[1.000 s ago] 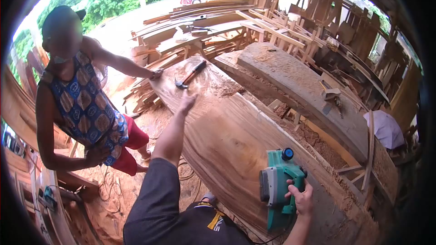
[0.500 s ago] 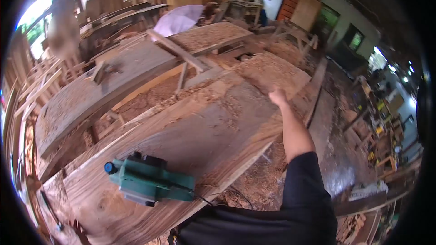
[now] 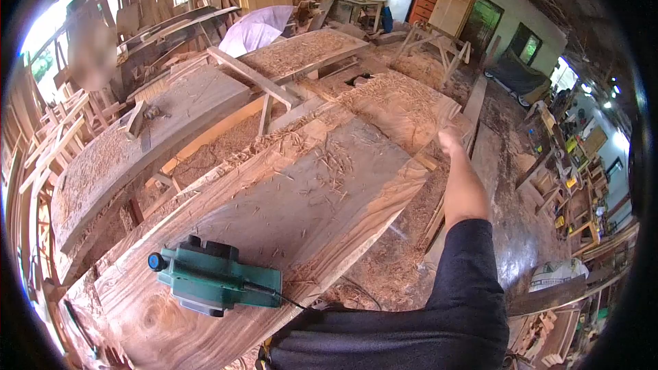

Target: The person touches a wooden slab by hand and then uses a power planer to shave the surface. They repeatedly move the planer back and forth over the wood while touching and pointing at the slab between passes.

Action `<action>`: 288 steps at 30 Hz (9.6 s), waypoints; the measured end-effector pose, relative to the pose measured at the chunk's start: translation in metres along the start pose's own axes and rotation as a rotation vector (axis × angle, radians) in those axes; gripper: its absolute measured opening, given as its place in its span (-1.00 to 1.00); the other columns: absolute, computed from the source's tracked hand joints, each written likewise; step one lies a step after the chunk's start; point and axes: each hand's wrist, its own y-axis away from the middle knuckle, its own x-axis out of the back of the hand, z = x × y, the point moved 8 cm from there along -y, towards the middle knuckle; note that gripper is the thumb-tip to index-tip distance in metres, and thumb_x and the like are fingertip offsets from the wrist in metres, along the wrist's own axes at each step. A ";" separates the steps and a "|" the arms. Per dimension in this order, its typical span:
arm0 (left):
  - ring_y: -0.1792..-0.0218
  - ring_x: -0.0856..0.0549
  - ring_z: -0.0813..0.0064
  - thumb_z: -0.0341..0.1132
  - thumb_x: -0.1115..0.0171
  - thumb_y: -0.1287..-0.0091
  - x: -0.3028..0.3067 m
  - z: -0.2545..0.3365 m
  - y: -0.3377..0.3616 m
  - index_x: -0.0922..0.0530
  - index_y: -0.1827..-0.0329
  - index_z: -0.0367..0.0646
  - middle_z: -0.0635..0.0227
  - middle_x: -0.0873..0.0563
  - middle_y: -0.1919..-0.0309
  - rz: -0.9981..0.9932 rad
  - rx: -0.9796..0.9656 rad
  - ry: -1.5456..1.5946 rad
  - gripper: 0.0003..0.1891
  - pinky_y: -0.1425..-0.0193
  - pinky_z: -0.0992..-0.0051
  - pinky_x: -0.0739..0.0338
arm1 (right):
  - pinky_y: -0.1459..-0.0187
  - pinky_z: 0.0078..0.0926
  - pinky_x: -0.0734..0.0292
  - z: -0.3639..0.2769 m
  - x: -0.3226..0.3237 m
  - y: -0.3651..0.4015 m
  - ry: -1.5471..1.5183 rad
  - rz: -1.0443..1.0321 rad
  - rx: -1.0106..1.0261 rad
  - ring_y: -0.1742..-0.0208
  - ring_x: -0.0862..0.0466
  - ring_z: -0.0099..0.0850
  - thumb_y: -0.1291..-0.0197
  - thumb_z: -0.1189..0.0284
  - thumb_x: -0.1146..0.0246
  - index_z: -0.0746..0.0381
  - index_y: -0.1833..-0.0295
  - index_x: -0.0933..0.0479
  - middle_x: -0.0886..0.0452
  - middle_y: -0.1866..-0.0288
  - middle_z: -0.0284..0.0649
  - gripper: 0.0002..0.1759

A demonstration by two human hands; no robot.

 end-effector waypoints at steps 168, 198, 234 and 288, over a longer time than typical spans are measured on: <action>0.14 -0.82 0.03 -0.19 -0.33 -0.40 -0.352 0.425 0.302 0.23 -0.69 -0.37 -0.04 -0.82 0.17 -0.608 -0.832 -0.224 0.04 -0.04 0.17 -0.69 | -0.55 0.03 -0.19 -0.049 -0.167 0.299 -0.017 -0.052 0.681 -0.54 -0.39 0.01 -0.41 0.13 -0.26 0.26 -0.44 -0.50 -0.48 -0.51 0.01 -0.38; -0.68 -0.04 -0.14 0.28 -0.02 -0.49 -0.208 0.065 0.172 -0.26 -0.65 0.04 0.00 -0.16 -0.68 0.108 -0.091 -0.942 -0.22 -0.68 -0.22 0.14 | -0.48 -0.06 -0.34 -0.047 -0.172 0.293 0.144 -0.023 0.715 -0.50 -0.43 -0.03 -0.48 0.19 -0.23 0.25 -0.36 -0.59 -0.50 -0.51 -0.14 -0.51; -0.70 0.03 -0.12 0.39 0.06 -0.46 -0.214 0.079 0.117 -0.15 -0.72 0.13 0.11 -0.05 -0.72 -0.093 -0.180 -0.995 -0.14 -0.63 -0.39 0.23 | 0.11 -0.32 -0.71 -0.268 -0.150 0.526 -0.607 -1.389 0.477 0.20 -0.79 -0.34 -0.24 0.56 -0.36 0.38 -0.25 -0.53 -0.73 0.03 -0.12 -0.54; -0.60 -0.33 0.15 0.17 0.05 -0.61 -0.187 0.052 0.076 -0.69 -0.27 -0.05 0.28 -0.61 -0.43 0.127 -0.198 -0.478 -0.44 -0.65 -0.23 0.23 | -0.02 -0.27 -0.68 -0.188 -0.110 0.615 -0.492 -1.206 0.617 -0.03 -0.80 -0.06 -0.41 0.30 -0.29 0.48 -0.52 -0.26 -0.68 -0.10 0.17 -0.28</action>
